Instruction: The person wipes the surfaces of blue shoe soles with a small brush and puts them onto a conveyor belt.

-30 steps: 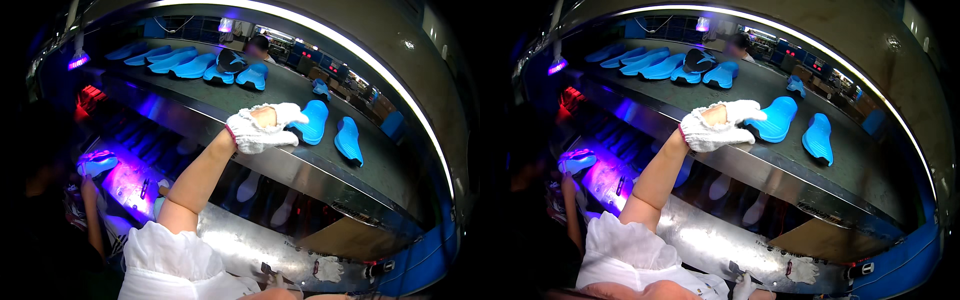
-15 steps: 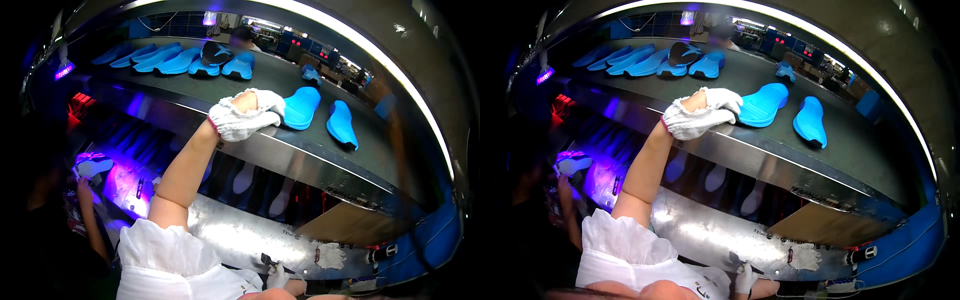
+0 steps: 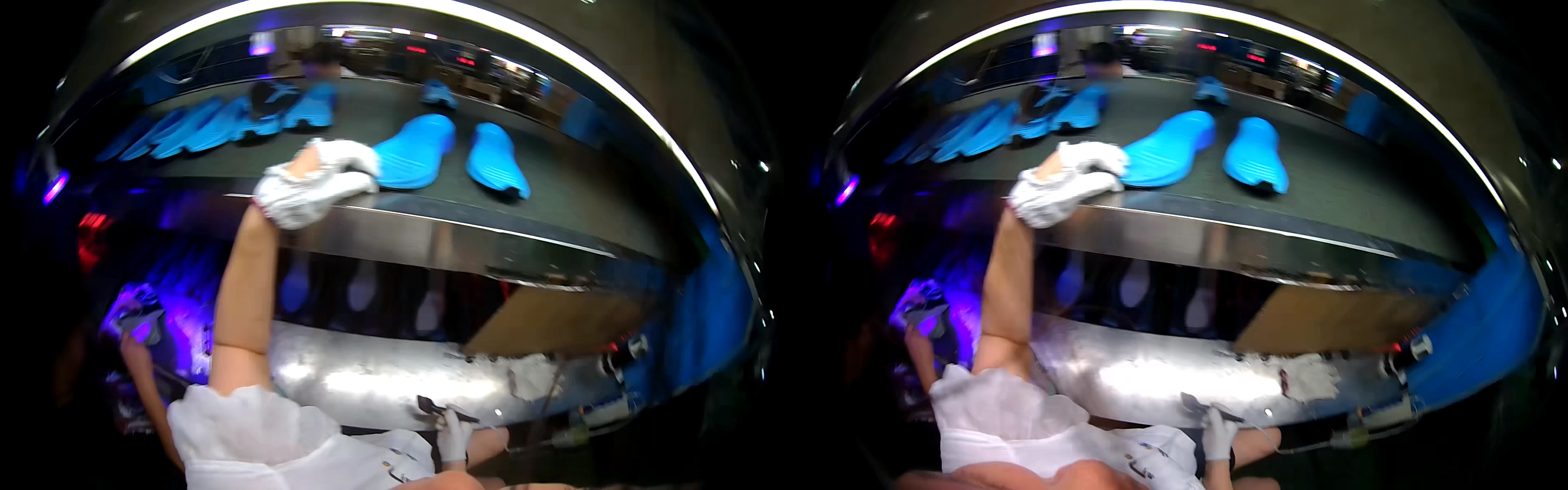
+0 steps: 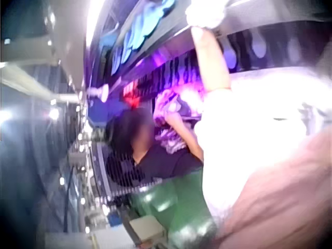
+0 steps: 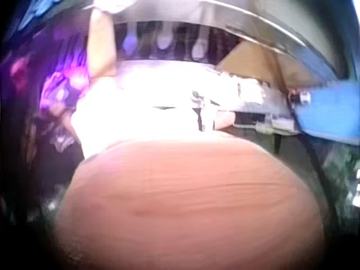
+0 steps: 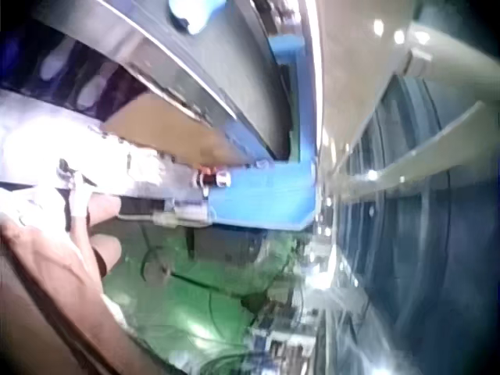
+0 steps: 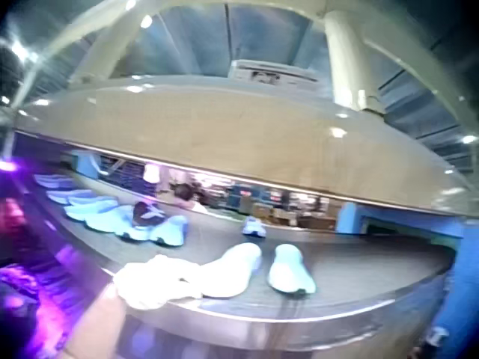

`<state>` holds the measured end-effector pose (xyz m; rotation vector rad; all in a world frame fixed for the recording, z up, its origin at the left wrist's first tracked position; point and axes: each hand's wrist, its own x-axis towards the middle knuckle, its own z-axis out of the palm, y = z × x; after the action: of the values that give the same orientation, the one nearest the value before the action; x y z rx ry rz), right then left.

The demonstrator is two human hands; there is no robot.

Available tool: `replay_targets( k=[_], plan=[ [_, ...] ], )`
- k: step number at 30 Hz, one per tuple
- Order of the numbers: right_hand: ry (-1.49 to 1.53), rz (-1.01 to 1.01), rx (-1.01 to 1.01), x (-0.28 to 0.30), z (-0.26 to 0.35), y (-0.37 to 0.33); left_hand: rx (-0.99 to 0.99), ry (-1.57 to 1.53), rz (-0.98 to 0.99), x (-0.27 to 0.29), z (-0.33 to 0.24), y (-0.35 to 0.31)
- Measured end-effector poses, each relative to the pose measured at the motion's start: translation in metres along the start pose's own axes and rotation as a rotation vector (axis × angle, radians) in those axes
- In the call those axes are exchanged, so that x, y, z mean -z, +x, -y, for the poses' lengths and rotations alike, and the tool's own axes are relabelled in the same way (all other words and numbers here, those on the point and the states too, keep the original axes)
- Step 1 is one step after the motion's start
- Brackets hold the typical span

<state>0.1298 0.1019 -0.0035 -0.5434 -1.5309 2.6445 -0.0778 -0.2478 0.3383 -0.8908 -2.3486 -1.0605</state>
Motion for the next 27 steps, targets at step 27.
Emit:
replay_targets(
  k=[27],
  plan=[
    [0.091,-0.354,0.514,0.003,0.125,-0.046,-0.434,-0.296,0.086,-0.298,-0.079,-0.208]
  ],
)
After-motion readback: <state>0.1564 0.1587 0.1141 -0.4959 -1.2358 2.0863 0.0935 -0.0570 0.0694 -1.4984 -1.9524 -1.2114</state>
